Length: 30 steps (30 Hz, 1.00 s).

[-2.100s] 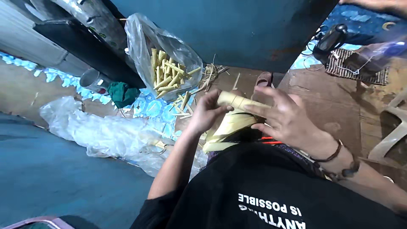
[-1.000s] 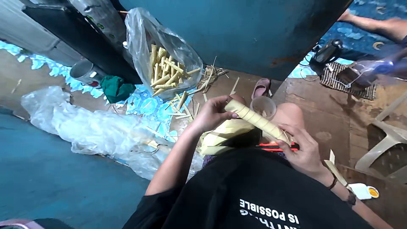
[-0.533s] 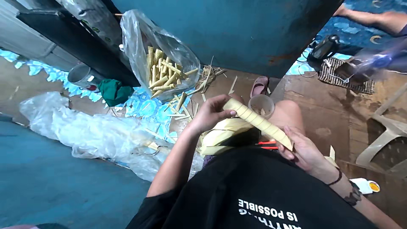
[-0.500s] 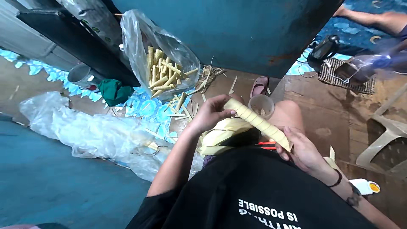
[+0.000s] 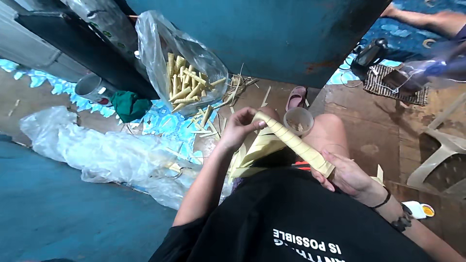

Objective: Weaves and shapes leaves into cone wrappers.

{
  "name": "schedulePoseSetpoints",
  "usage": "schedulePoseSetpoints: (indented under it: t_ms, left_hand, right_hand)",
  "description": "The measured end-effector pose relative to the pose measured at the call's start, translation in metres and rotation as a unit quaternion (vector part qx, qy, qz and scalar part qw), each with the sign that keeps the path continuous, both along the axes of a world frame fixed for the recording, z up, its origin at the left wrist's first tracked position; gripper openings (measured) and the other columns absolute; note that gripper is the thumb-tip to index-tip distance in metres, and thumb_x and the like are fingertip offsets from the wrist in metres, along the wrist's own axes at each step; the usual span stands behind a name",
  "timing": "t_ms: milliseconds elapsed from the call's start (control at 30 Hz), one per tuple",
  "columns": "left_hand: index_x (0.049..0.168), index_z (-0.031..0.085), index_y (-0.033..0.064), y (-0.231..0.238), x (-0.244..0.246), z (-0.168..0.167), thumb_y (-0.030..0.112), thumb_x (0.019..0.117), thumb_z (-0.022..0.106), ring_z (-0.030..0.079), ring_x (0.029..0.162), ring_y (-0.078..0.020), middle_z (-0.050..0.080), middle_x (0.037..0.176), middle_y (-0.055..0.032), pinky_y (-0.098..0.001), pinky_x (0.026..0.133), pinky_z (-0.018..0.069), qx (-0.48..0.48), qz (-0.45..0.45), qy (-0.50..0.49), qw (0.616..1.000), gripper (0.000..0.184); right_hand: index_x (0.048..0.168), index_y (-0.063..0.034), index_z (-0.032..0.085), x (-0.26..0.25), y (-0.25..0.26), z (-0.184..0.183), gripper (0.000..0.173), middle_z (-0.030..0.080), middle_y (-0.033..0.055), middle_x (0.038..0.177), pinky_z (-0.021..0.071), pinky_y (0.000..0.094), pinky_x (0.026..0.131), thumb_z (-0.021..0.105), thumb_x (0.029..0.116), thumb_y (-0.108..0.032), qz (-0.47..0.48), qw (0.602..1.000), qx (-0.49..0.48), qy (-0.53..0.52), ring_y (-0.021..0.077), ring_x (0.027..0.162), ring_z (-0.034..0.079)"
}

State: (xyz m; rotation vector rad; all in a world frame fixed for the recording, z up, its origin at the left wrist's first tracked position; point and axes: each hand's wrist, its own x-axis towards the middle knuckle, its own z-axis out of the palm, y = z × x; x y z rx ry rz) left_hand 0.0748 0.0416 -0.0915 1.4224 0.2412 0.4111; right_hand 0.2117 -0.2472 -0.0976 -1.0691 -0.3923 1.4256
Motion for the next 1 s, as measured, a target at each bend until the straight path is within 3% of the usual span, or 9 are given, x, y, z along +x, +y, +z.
schedulePoseSetpoints:
  t_ms: [100,167,233,333,433,600,700,867,1000]
  left_hand:
    - [0.100,0.067,0.0078,0.002,-0.005,-0.014,0.002,0.0884,0.069,0.062,0.116,-0.0112,0.061,0.132,-0.0022,-0.0307,0.097,0.0553,0.009,0.028,-0.010,1.000,0.014]
    - [0.103,0.065,0.0145,0.001,-0.016,-0.017,0.003,0.0932,0.066,0.068,0.104,-0.0081,0.070,0.118,0.0014,-0.0273,0.088,0.0577,0.011,0.035,0.009,0.999,0.015]
    - [0.105,0.064,0.0188,0.005,-0.027,-0.018,0.004,0.0953,0.062,0.068,0.092,-0.0054,0.071,0.102,0.0055,-0.0253,0.083,0.0578,0.014,0.037,0.021,0.999,0.018]
    - [0.107,0.062,0.0205,0.012,-0.038,-0.014,0.005,0.0964,0.061,0.067,0.097,-0.0064,0.070,0.104,0.0063,-0.0270,0.088,0.0563,0.013,0.045,0.007,0.999,0.019]
    - [0.106,0.062,0.0224,0.014,-0.041,-0.011,0.007,0.0961,0.063,0.067,0.100,-0.0074,0.070,0.106,0.0060,-0.0280,0.090,0.0557,0.003,0.051,-0.021,0.999,0.018]
    - [0.106,0.061,0.0218,0.015,-0.048,-0.003,0.007,0.0960,0.064,0.066,0.099,-0.0090,0.069,0.105,0.0035,-0.0274,0.089,0.0554,-0.003,0.042,-0.044,0.998,0.018]
    - [0.105,0.062,0.0224,0.017,-0.051,0.000,0.008,0.0959,0.066,0.066,0.097,-0.0080,0.069,0.103,0.0043,-0.0264,0.088,0.0558,-0.011,0.041,-0.051,0.998,0.017]
    - [0.106,0.062,0.0239,0.018,-0.054,0.004,0.013,0.0961,0.068,0.065,0.096,-0.0079,0.067,0.102,0.0053,-0.0267,0.088,0.0557,-0.024,0.047,-0.060,0.997,0.015]
    - [0.106,0.063,0.0258,0.013,-0.050,0.010,0.014,0.0962,0.068,0.065,0.095,-0.0064,0.067,0.102,0.0058,-0.0246,0.086,0.0555,-0.066,0.035,-0.075,0.994,0.016]
  right_hand:
    - [0.133,-0.0091,0.059,0.005,0.005,-0.004,0.052,0.070,-0.0008,0.074,0.0557,0.0198,0.049,0.026,0.1100,-0.041,0.073,0.997,0.023,0.027,0.0062,0.055,0.065]
    - [0.133,-0.0086,0.060,0.014,0.013,-0.006,0.051,0.072,-0.0005,0.074,0.0583,0.0224,0.051,0.027,0.1102,-0.039,0.125,0.992,0.014,-0.005,0.0071,0.056,0.067]
    - [0.119,-0.0067,0.064,0.030,0.029,-0.005,0.046,0.071,-0.0025,0.076,0.0583,0.0214,0.058,0.027,0.1108,-0.031,0.152,0.971,-0.056,-0.174,0.0041,0.061,0.067]
    - [0.115,0.0007,0.068,0.072,0.068,-0.026,0.042,0.071,0.0118,0.089,0.0587,0.0427,0.078,0.036,0.1128,-0.026,0.151,0.858,-0.145,-0.468,0.0204,0.079,0.069]
    - [0.114,0.0042,0.070,0.112,0.113,-0.058,0.031,0.069,0.0268,0.108,0.0483,0.0627,0.096,0.051,0.1076,-0.019,0.137,0.758,-0.237,-0.592,0.0426,0.105,0.066]
    - [0.107,0.0047,0.072,0.114,0.162,-0.108,0.019,0.068,0.0286,0.114,0.0493,0.0672,0.096,0.067,0.0934,-0.007,0.225,0.658,-0.306,-0.650,0.0470,0.112,0.064]
    - [0.107,0.0090,0.069,0.097,0.168,-0.116,0.018,0.067,0.0297,0.117,0.0501,0.0664,0.093,0.059,0.0976,-0.002,0.267,0.603,-0.354,-0.663,0.0481,0.115,0.063]
    - [0.106,0.0077,0.070,0.107,0.166,-0.108,0.018,0.067,0.0292,0.117,0.0498,0.0667,0.093,0.068,0.0931,-0.004,0.281,0.595,-0.359,-0.662,0.0476,0.115,0.063]
    - [0.100,0.0030,0.074,0.134,0.150,-0.097,0.016,0.070,0.0259,0.104,0.0500,0.0655,0.092,0.078,0.0863,-0.005,0.187,0.720,-0.255,-0.618,0.0443,0.102,0.067]
